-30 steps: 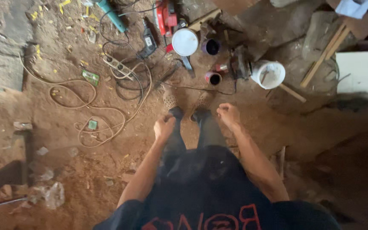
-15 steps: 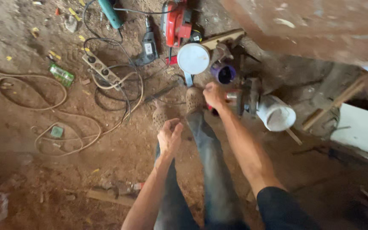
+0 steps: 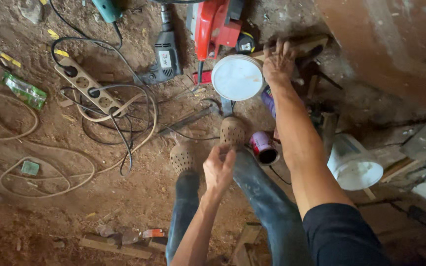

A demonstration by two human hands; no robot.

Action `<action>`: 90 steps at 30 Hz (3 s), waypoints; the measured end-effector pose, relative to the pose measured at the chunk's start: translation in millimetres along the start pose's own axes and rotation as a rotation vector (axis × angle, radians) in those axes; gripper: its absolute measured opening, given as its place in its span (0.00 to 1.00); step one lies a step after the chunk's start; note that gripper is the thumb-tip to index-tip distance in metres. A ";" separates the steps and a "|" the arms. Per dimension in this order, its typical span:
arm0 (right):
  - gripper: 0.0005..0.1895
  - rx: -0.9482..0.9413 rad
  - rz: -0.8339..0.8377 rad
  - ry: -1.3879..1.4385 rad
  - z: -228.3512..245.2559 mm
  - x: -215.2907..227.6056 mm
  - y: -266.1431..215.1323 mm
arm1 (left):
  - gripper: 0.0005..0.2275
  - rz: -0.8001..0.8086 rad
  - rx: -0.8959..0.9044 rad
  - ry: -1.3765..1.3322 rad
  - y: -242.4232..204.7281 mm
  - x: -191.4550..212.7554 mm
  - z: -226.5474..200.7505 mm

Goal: The person aligns two wooden planks on a workbench and secures them using metal clamps. They place small wooden blocks under the clamps to protect the wood, then tighten the clamps by hand. The person uses a hammer to tap the planks into alignment and adjusts the clamps multiple times.

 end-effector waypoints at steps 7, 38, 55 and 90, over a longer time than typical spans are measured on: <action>0.15 0.158 -0.369 -0.075 -25.8 61.8 -45.7 | 0.15 -0.088 0.104 0.102 -49.5 44.7 30.7; 0.10 1.051 -0.386 0.863 406.2 699.5 -686.3 | 0.25 -0.598 -0.403 -0.559 -452.4 495.2 -244.6; 0.29 1.545 -0.775 0.575 666.2 728.9 -898.4 | 0.15 -0.709 -0.657 -1.484 -553.7 741.9 -116.4; 0.41 1.836 0.093 -0.163 1273.9 936.8 -719.6 | 0.15 -1.462 -0.424 -1.701 -305.7 1232.2 -254.2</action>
Point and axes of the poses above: each hand's wrist, its own y-axis towards the middle knuckle, its own x-axis out of the back of the hand, z = x × y, the point moved 5 cm from there along y, towards the middle knuckle, and after that the axes turned 4 degrees about -y, right-handed, at the moved point
